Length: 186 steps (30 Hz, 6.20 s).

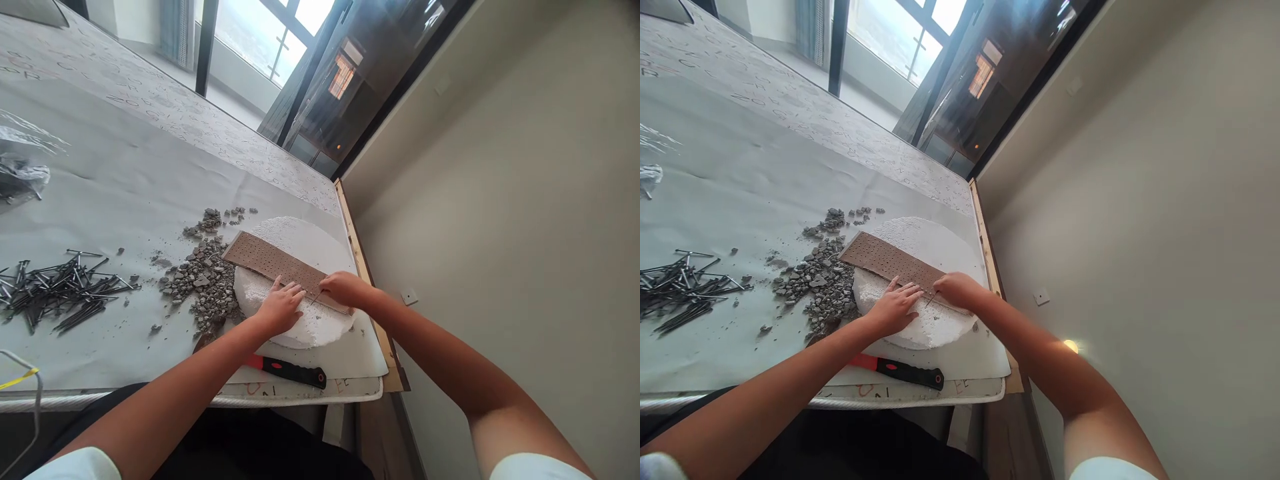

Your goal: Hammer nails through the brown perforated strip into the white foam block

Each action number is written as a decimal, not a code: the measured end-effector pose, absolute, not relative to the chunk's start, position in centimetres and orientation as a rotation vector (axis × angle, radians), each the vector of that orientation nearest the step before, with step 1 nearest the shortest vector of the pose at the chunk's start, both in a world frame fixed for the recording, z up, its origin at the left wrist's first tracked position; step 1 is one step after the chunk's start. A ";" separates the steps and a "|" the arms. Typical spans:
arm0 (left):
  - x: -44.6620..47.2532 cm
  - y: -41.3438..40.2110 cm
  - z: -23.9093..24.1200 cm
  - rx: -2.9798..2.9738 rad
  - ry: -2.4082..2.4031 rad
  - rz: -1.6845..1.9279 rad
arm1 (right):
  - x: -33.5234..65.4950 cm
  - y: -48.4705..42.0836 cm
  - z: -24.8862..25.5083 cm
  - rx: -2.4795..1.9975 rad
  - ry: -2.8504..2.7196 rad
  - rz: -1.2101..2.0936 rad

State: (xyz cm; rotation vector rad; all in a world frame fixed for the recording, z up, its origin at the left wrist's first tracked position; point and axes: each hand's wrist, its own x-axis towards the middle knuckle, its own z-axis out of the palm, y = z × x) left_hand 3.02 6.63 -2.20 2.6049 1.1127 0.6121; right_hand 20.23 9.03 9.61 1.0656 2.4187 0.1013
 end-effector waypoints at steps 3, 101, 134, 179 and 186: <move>3.6 5.1 -1.7 2.621 1.096 0.643 | 18.9 6.4 9.5 1.080 2.541 -0.011; 4.3 5.6 -0.8 2.545 1.288 0.590 | 19.5 7.8 2.8 1.700 2.438 0.158; 4.4 6.2 -1.5 2.563 1.306 0.436 | 19.2 9.7 2.6 1.488 2.319 0.145; 2.9 6.7 0.4 2.257 1.340 0.739 | 18.9 8.8 3.4 1.707 2.482 0.146; 3.3 6.8 -0.9 2.445 1.370 0.534 | 18.0 8.4 2.3 1.572 2.426 0.200</move>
